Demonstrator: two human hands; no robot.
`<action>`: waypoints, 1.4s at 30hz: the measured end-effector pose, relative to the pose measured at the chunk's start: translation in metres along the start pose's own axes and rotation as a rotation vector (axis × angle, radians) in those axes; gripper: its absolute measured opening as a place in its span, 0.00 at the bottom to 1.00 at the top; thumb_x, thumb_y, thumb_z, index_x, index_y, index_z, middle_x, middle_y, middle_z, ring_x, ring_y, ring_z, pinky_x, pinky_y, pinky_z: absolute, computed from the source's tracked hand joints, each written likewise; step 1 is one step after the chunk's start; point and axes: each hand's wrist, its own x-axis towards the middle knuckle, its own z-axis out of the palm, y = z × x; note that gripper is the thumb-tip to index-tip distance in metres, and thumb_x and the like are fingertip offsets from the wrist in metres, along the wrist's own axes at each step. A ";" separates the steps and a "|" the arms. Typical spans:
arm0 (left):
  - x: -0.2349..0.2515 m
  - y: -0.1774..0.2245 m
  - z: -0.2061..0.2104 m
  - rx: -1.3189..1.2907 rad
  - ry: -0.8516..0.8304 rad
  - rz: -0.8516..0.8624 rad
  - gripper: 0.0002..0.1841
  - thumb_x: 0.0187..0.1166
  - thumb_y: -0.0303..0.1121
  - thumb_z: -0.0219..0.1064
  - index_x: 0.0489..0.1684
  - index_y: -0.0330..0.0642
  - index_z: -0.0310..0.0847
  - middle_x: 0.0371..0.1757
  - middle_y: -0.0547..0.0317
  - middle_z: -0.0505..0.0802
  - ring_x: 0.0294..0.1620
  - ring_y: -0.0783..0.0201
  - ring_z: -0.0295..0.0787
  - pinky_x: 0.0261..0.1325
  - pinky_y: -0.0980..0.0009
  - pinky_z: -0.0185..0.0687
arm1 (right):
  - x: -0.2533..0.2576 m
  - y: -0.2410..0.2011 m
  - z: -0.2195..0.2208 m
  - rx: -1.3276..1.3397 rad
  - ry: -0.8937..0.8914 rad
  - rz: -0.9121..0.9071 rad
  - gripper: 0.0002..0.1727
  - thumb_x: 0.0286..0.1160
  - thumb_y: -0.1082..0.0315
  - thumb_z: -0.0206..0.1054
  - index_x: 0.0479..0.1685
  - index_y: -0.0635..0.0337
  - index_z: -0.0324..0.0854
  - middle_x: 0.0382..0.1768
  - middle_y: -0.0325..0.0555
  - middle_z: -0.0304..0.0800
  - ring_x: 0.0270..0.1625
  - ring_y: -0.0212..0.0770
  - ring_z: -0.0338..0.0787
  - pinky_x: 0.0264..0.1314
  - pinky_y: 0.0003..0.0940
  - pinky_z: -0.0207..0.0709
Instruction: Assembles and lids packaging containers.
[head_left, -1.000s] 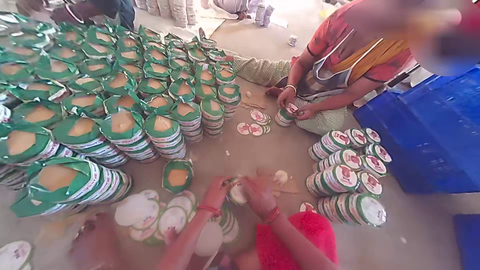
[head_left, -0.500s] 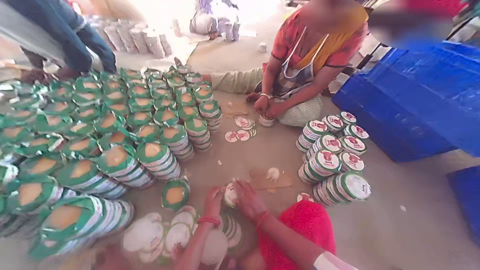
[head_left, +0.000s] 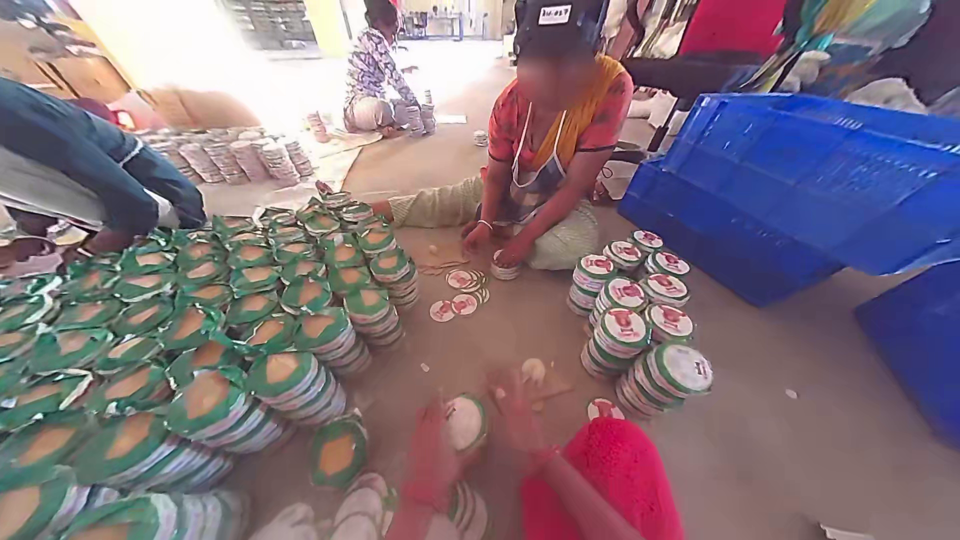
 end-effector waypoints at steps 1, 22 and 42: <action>-0.003 0.002 0.001 -0.090 0.115 0.034 0.70 0.33 0.51 0.94 0.87 0.27 0.58 0.70 0.31 0.85 0.72 0.34 0.81 0.76 0.44 0.74 | 0.000 -0.004 0.001 0.108 0.027 0.051 0.40 0.91 0.62 0.52 0.94 0.65 0.33 0.83 0.63 0.70 0.82 0.49 0.78 0.85 0.43 0.70; 0.018 -0.059 -0.015 -0.521 0.361 -0.014 0.49 0.79 0.56 0.62 0.92 0.29 0.45 0.84 0.32 0.72 0.85 0.41 0.66 0.80 0.45 0.65 | 0.199 0.007 0.032 -1.226 -0.037 -0.044 0.50 0.78 0.35 0.60 0.97 0.46 0.45 0.96 0.56 0.41 0.95 0.68 0.42 0.85 0.78 0.43; -0.005 -0.035 0.043 -0.140 -0.020 -0.054 0.62 0.39 0.43 0.95 0.88 0.46 0.64 0.86 0.39 0.71 0.82 0.27 0.65 0.73 0.29 0.66 | 0.044 -0.005 -0.058 -1.504 -0.238 0.220 0.52 0.67 0.31 0.69 0.90 0.53 0.63 0.97 0.50 0.35 0.96 0.67 0.23 0.87 0.81 0.21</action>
